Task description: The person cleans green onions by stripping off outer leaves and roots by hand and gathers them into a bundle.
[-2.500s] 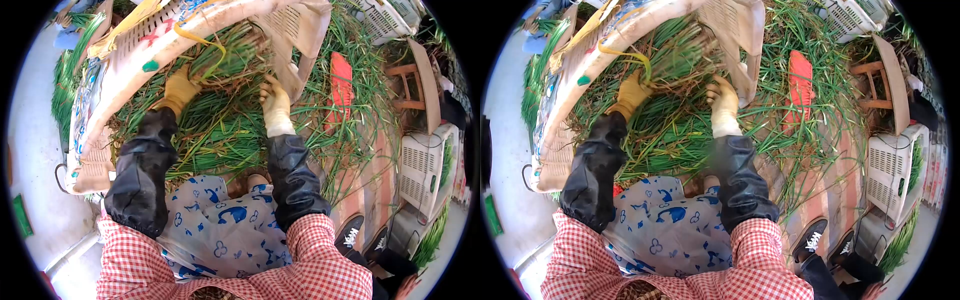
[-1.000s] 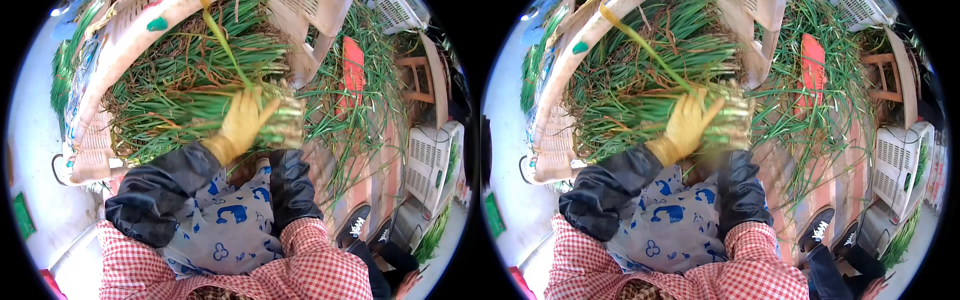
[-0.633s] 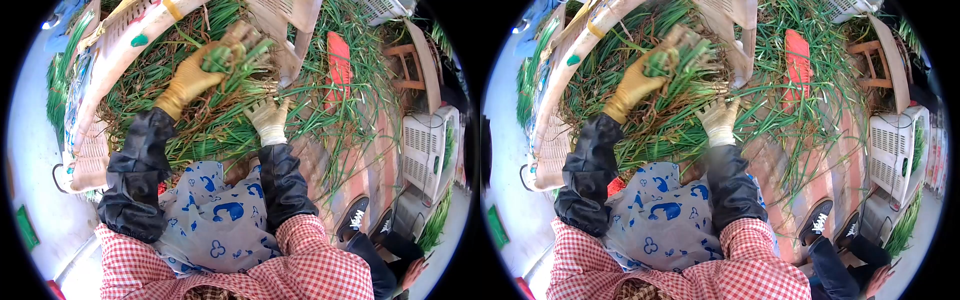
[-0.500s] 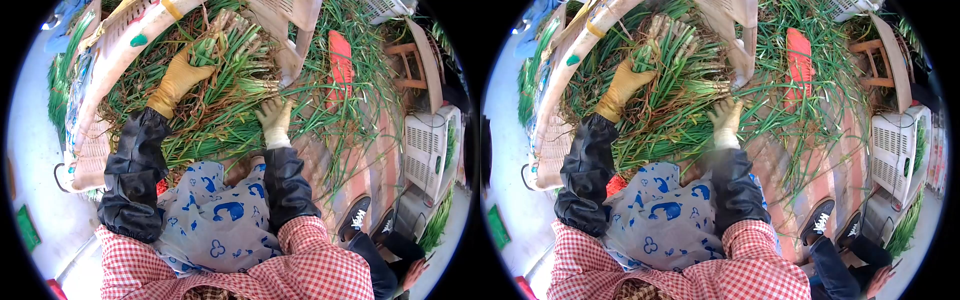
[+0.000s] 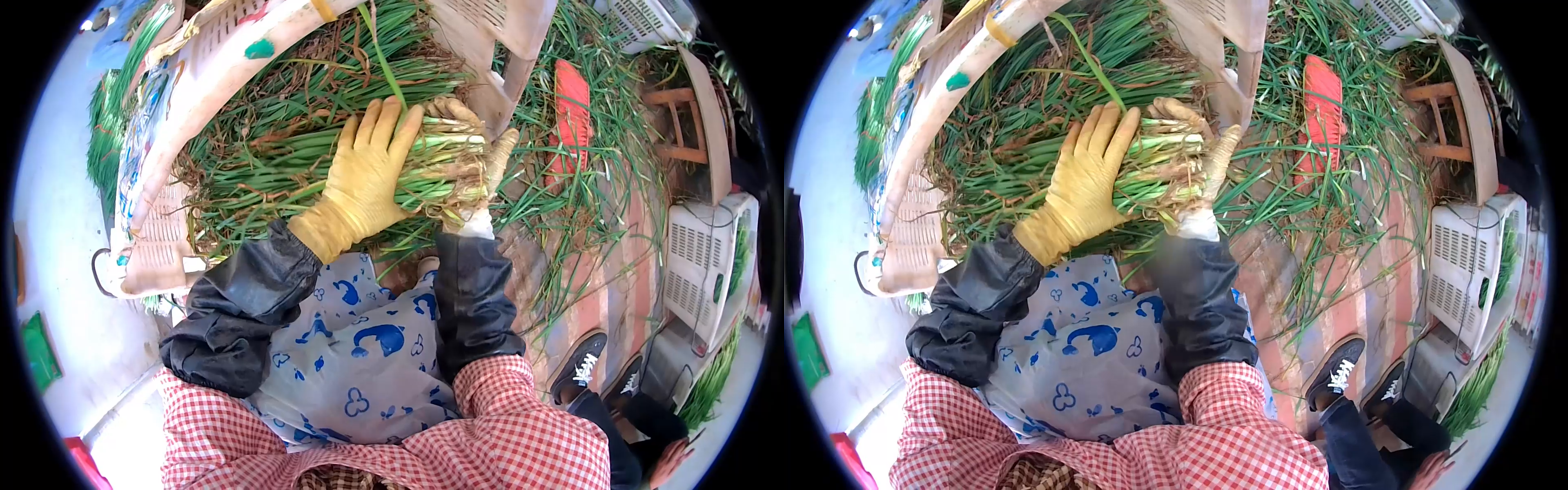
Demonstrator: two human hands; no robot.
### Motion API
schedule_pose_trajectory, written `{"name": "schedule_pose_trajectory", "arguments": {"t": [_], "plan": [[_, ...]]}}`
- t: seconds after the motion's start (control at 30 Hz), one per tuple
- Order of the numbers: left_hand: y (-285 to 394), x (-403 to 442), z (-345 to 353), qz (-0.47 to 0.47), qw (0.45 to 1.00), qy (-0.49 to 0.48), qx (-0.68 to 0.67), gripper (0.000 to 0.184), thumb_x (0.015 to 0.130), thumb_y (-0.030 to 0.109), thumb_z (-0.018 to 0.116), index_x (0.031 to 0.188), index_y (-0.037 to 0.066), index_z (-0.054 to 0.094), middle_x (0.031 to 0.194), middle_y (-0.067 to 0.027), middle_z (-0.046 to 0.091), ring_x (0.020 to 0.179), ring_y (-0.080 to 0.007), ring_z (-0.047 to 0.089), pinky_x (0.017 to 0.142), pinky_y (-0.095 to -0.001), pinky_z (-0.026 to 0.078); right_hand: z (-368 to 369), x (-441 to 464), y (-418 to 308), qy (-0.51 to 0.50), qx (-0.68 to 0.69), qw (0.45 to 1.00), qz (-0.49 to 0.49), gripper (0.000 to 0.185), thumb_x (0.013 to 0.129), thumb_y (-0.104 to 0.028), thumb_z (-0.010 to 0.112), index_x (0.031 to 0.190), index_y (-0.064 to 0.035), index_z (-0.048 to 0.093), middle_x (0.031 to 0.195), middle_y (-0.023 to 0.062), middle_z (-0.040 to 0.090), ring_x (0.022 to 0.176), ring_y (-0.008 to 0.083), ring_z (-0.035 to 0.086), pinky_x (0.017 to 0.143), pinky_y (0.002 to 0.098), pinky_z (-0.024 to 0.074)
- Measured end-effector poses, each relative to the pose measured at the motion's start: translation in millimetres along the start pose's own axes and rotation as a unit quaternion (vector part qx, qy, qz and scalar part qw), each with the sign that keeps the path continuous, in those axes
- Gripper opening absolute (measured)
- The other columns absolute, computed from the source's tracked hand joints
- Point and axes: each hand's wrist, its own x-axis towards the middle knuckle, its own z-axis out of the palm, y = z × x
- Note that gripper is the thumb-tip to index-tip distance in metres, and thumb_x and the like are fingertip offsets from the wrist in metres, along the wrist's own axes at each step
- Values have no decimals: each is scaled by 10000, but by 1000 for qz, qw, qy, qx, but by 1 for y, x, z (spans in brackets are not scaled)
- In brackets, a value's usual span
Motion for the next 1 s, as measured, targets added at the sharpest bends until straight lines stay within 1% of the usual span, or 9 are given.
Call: {"name": "schedule_pose_trajectory", "arguments": {"t": [0.13,0.2,0.27,0.33,0.43,0.73,0.87,0.93,1.0], "plan": [[-29,12,-15,-46,971,-117,-201,1131,536,259,848,1471,72,241,1290,-192,495,1213,-357,481,1023,-386,403,63,-30,-6,37,0,999,-28,979,831,-803,239,1398,-22,402,1396,177,436,1267,294,447,1049,404,394],[-51,12,-7,-29,965,-87,-247,1068,569,236,835,1458,56,272,1244,-188,537,1159,-333,534,985,-368,439,69,-39,-8,-28,16,999,-16,980,810,-757,451,1476,-63,259,1426,133,385,1295,248,400,1053,377,378],[-62,9,2,55,947,-23,-315,923,599,282,787,1379,40,356,1127,-174,592,992,-323,599,854,-394,496,71,-42,-5,-69,-169,982,-40,953,768,-537,646,1489,-91,212,1382,96,405,1258,219,410,1036,369,382],[-47,5,-7,-3,968,-72,-241,900,617,207,794,1391,60,358,1257,-158,538,1120,-315,554,984,-387,432,70,-40,0,-82,-309,945,-71,955,734,-225,816,1479,-105,232,1324,58,439,1193,200,451,1006,360,396],[-27,5,7,-26,989,-113,-90,875,601,186,752,1378,67,366,1213,-141,549,1157,-300,517,1075,-404,317,55,-14,30,67,-206,957,-194,524,791,61,682,1257,-36,463,1197,89,531,1129,203,519,958,357,459],[-46,-83,-55,-76,989,-119,42,1218,566,482,821,1499,118,128,1482,-247,245,1358,-414,286,1103,-586,221,37,10,-116,53,-268,956,-106,284,788,-21,648,1055,-76,566,910,112,637,813,237,632,759,364,532],[-75,-127,-90,-181,959,-213,38,940,682,496,695,1449,97,327,1483,-236,294,1362,-384,312,1095,-488,302,183,-61,-217,-42,-263,960,-89,338,786,-79,664,1095,-27,535,926,150,657,861,244,648,788,357,535],[-70,-122,-106,-200,950,-237,-18,770,743,438,659,1381,65,443,1408,-223,428,1292,-342,435,1052,-394,378,164,-21,-266,-73,-670,713,-194,365,789,-70,662,1130,23,570,991,106,664,885,170,637,784,276,501],[-56,-107,-117,-206,947,-212,-126,642,781,398,634,1299,32,533,1287,-218,551,1185,-318,545,994,-337,430,181,-29,-249,-79,-642,755,-112,379,775,-77,679,1126,31,584,942,76,679,804,135,632,707,240,496]]}}
